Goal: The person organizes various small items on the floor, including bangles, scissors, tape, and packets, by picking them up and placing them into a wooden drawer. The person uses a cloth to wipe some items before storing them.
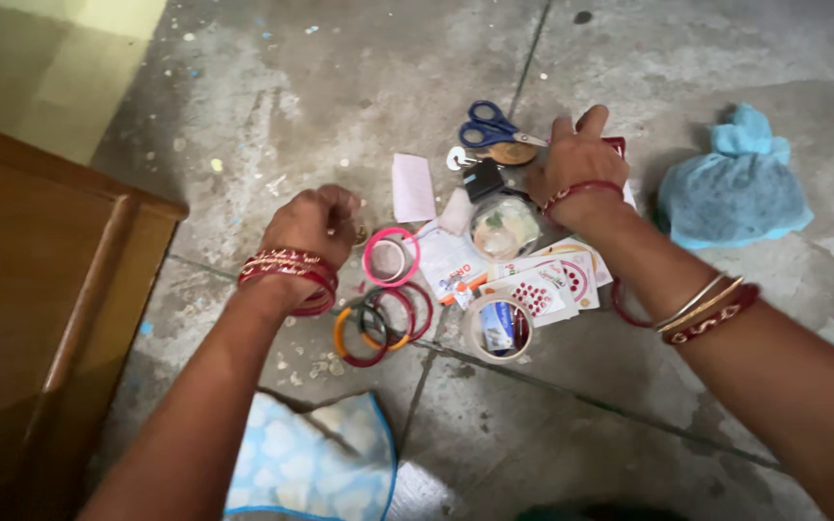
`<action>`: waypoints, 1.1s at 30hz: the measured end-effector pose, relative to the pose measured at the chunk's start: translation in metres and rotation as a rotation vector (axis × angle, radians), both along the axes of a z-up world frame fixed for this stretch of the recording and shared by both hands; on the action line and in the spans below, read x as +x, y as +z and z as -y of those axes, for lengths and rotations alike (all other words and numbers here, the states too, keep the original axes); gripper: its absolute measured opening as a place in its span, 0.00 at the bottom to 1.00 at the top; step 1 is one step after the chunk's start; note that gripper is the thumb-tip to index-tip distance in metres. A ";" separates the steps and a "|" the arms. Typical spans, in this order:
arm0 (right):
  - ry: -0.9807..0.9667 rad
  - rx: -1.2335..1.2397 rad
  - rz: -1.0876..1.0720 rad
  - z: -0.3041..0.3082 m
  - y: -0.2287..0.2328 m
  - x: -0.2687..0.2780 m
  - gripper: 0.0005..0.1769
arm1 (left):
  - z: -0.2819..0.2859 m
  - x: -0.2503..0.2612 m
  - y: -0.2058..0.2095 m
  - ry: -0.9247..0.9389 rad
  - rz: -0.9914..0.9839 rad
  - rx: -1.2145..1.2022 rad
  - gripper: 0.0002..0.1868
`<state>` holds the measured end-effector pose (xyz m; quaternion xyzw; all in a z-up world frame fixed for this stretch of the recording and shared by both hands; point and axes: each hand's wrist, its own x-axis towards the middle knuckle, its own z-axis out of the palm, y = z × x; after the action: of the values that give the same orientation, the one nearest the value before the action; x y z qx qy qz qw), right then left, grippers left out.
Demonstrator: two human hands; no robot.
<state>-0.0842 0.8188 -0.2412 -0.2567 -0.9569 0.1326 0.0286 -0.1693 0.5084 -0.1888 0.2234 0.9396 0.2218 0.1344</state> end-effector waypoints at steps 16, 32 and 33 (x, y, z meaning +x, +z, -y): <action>0.869 -0.235 -0.239 0.171 0.054 0.049 0.12 | 0.148 0.128 -0.041 -0.443 0.104 -0.824 0.19; 0.884 -0.599 -0.047 0.209 0.085 0.059 0.37 | 0.119 0.125 0.093 0.051 -0.095 0.168 0.17; 0.955 -0.573 -0.150 0.211 0.096 0.064 0.37 | 0.122 0.130 0.104 0.035 -0.094 0.137 0.18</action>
<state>-0.0201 0.6078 -0.1456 0.2178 -0.8880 0.4033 -0.0374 -0.0392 0.3863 -0.0849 0.2259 0.9312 0.2772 0.0707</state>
